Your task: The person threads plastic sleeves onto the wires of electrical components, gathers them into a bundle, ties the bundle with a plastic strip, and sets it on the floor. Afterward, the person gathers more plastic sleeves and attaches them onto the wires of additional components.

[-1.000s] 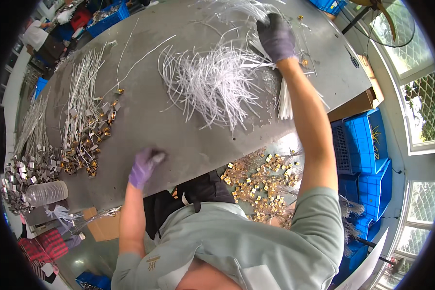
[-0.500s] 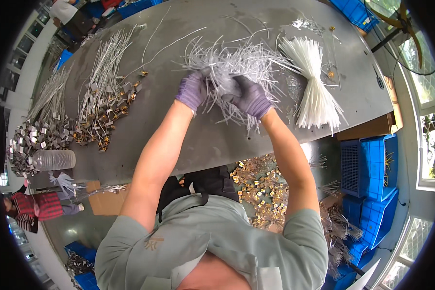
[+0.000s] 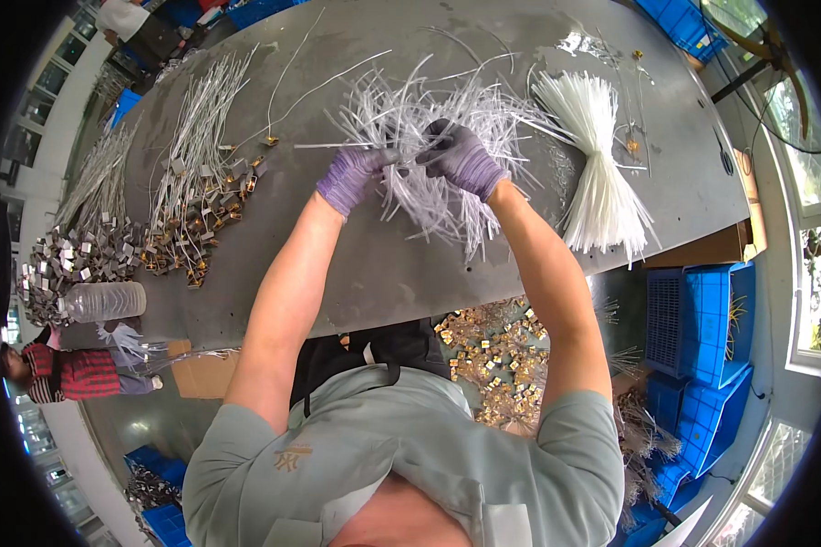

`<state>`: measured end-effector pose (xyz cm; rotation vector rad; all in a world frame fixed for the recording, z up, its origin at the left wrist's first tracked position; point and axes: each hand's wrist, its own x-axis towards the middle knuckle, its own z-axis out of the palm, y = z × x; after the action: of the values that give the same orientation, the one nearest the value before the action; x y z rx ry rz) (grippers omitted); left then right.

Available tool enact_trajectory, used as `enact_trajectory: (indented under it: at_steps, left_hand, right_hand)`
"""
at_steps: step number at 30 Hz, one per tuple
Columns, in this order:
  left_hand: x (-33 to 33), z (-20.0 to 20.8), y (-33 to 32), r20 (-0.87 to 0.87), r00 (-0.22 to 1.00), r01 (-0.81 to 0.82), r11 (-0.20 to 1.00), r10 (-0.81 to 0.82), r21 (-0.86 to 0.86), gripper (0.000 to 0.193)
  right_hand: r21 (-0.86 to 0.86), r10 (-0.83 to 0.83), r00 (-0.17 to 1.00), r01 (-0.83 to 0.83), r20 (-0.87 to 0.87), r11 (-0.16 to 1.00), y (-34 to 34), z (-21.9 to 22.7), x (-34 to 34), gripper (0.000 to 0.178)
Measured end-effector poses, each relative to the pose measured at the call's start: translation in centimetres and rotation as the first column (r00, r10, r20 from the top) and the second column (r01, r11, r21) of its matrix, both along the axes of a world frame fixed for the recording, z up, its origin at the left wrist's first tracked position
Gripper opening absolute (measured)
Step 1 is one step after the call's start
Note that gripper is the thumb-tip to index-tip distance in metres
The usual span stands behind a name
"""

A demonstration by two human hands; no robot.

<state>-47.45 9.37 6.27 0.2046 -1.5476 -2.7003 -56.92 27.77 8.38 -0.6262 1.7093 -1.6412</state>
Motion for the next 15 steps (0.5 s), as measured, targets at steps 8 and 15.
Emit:
enact_trajectory:
  at_steps: [8,15]
  left_hand:
    - [0.8,-2.8,-3.6,0.215,0.966,-0.01,0.85,0.144,-0.527,0.03]
    - [5.6,-3.6,-6.7,0.259,0.88,-0.318,0.9,0.397,-0.299,0.008]
  right_hand:
    - [0.159,0.008,0.595,0.201,-0.804,0.967,-0.5,-1.5,-2.9,0.016]
    - [0.174,0.137,0.109,0.534,-0.985,0.827,1.3,3.5,-6.0,0.058]
